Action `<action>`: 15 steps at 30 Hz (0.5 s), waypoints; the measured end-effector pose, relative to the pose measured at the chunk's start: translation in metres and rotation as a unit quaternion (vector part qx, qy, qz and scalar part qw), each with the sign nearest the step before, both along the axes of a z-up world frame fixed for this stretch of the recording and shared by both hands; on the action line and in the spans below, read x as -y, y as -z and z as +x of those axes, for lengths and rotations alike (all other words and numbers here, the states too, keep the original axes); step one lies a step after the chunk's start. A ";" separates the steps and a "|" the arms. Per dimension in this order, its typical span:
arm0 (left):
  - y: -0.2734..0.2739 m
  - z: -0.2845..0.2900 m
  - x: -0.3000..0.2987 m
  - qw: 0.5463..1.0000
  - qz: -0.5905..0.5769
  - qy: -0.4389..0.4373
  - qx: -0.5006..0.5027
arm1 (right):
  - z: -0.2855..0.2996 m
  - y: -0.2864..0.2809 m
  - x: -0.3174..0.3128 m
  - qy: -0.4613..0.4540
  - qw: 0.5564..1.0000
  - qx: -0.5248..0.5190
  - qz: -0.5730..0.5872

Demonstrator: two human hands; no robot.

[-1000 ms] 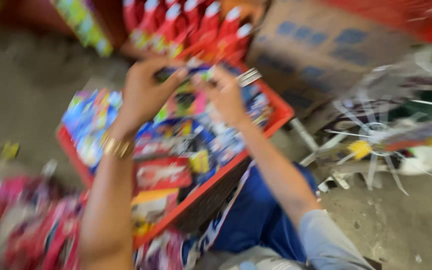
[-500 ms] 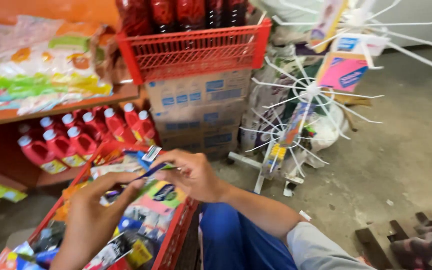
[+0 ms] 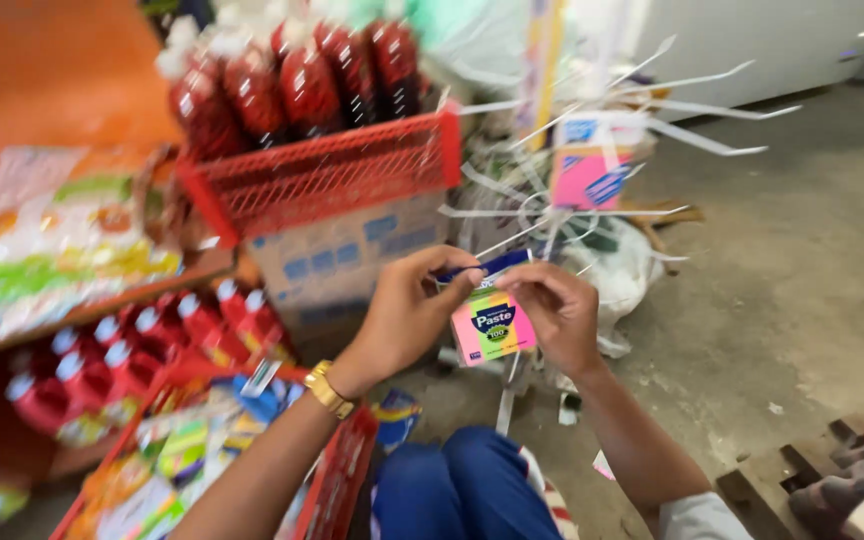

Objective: The recorder is picking up various stationery and household items from a red basket on the floor and hanging them onto a rotating display rack.

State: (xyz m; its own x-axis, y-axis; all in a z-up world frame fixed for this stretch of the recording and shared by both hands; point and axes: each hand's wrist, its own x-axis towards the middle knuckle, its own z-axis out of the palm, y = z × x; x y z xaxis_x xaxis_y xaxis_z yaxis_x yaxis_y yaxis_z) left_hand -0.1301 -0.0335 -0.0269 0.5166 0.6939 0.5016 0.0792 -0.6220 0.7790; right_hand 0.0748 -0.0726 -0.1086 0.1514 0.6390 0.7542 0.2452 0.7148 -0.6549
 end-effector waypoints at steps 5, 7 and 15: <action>-0.011 0.070 -0.016 1.000 0.013 -0.011 -0.008 | 0.040 -0.029 0.020 0.079 0.996 0.032 0.019; -0.012 0.093 -0.023 0.990 0.131 0.016 0.040 | 0.052 -0.036 0.024 0.144 0.988 0.034 0.034; -0.035 0.148 -0.031 0.996 0.062 0.004 0.071 | 0.085 -0.054 0.006 0.085 0.992 -0.079 0.043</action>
